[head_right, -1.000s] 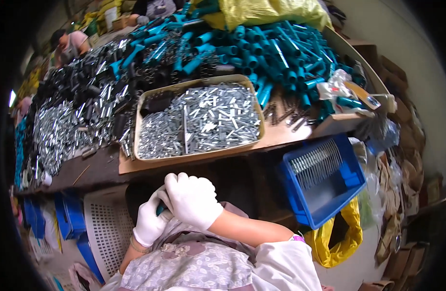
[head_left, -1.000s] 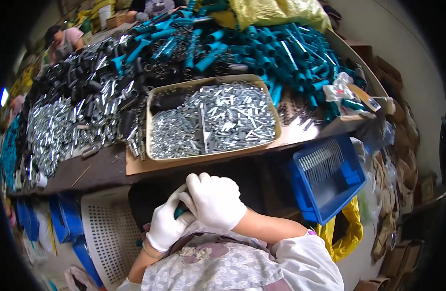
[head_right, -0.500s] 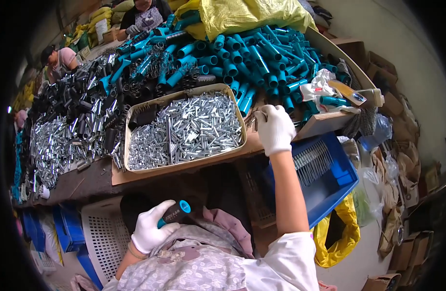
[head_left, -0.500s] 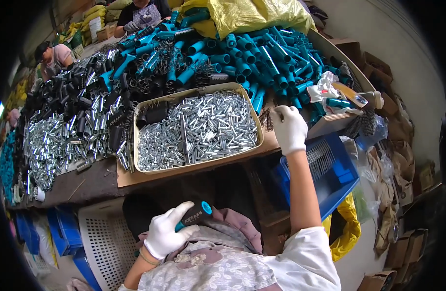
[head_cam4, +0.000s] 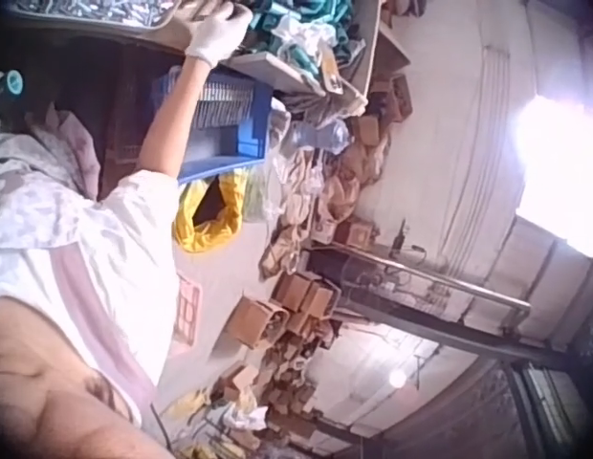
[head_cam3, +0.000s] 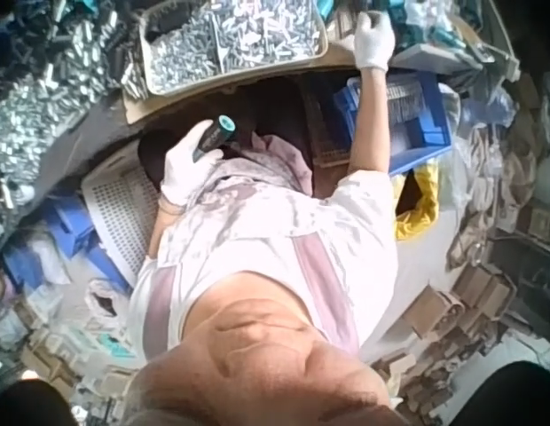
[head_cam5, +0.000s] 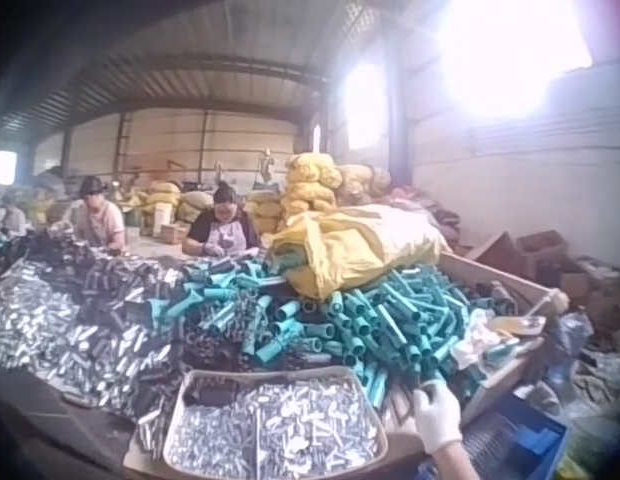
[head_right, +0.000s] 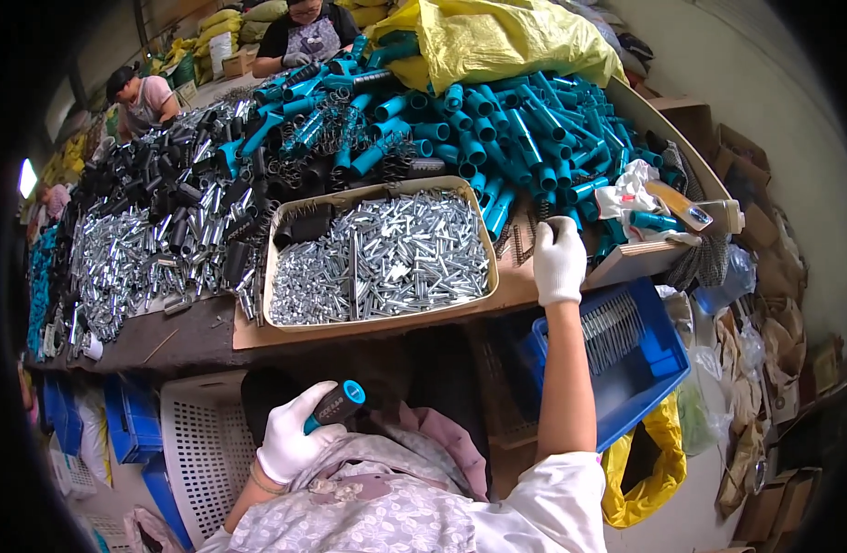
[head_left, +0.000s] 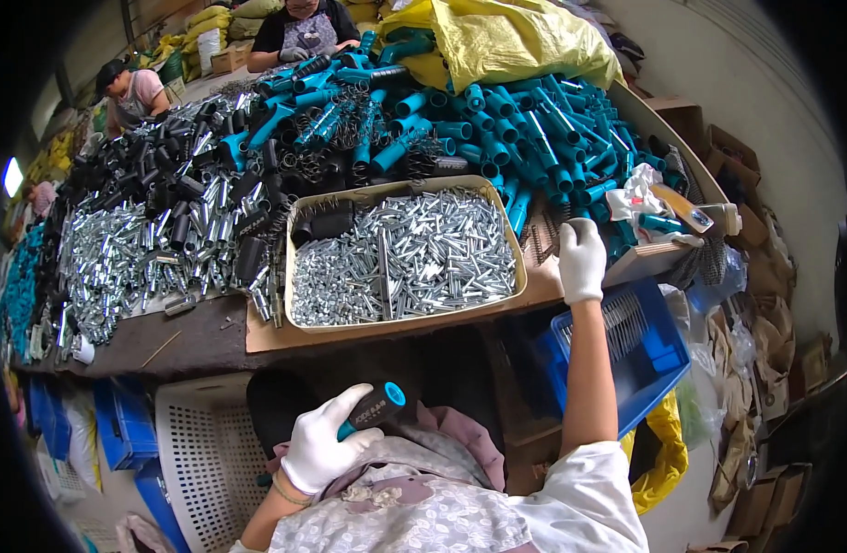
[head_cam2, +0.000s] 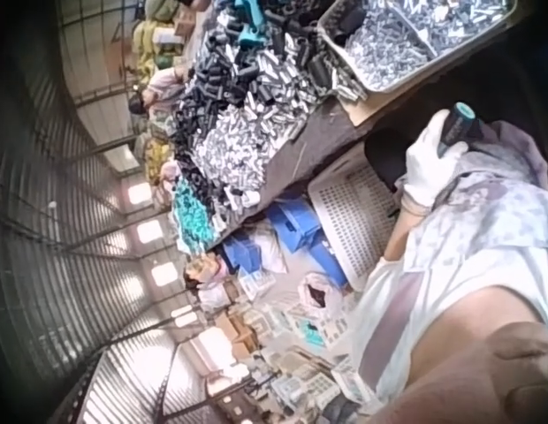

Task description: Assembling metal sleeves into plastic handles and securing them using a screwdriver.

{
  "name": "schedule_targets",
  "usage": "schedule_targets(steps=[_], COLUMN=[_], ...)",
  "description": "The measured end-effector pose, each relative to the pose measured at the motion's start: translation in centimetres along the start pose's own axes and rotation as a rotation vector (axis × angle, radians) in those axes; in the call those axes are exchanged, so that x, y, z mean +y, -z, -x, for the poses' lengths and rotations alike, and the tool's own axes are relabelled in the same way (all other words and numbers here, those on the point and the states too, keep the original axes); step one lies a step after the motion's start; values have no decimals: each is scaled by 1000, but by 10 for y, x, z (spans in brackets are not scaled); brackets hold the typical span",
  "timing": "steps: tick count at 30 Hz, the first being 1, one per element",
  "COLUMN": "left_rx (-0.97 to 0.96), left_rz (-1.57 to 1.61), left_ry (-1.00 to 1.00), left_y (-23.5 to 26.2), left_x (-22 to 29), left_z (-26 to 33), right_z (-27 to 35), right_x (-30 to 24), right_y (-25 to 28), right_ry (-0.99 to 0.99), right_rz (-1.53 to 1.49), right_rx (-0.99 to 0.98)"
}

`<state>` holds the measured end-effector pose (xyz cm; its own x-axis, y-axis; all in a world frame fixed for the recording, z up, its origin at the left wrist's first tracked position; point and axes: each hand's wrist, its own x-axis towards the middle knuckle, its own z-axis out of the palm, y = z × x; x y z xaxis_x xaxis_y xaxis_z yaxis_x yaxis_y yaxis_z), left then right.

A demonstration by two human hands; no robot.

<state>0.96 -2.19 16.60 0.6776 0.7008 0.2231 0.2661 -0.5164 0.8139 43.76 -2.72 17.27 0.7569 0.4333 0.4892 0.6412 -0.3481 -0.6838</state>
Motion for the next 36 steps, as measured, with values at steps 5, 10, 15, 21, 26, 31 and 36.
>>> schedule_targets(steps=[5,10,15,21,26,31,36], left_rx=[34,-10,-103,6,110,124,148], left_rz=[55,194,-157,-1,129,132,98], left_ry=[18,117,-70,-34,49,49,102], left_y=[7,18,30,32,30,30,34], left_x=[-1,2,1,-8,-12,-15,-12], left_z=[-8,-13,-8,-7,-11,-15,-21], right_z=[112,152,164,128,-13,-141,-189], right_x=[-93,-138,-162,-163,-184,-224,-255], right_y=[36,30,17,-1,-54,-147,-230], right_ry=[-140,421,577,570,961,712,852], right_rz=[-702,-616,-358,-551,-369,-30,347], right_rx=[-414,-764,-903,-1370,-589,-295,-363])
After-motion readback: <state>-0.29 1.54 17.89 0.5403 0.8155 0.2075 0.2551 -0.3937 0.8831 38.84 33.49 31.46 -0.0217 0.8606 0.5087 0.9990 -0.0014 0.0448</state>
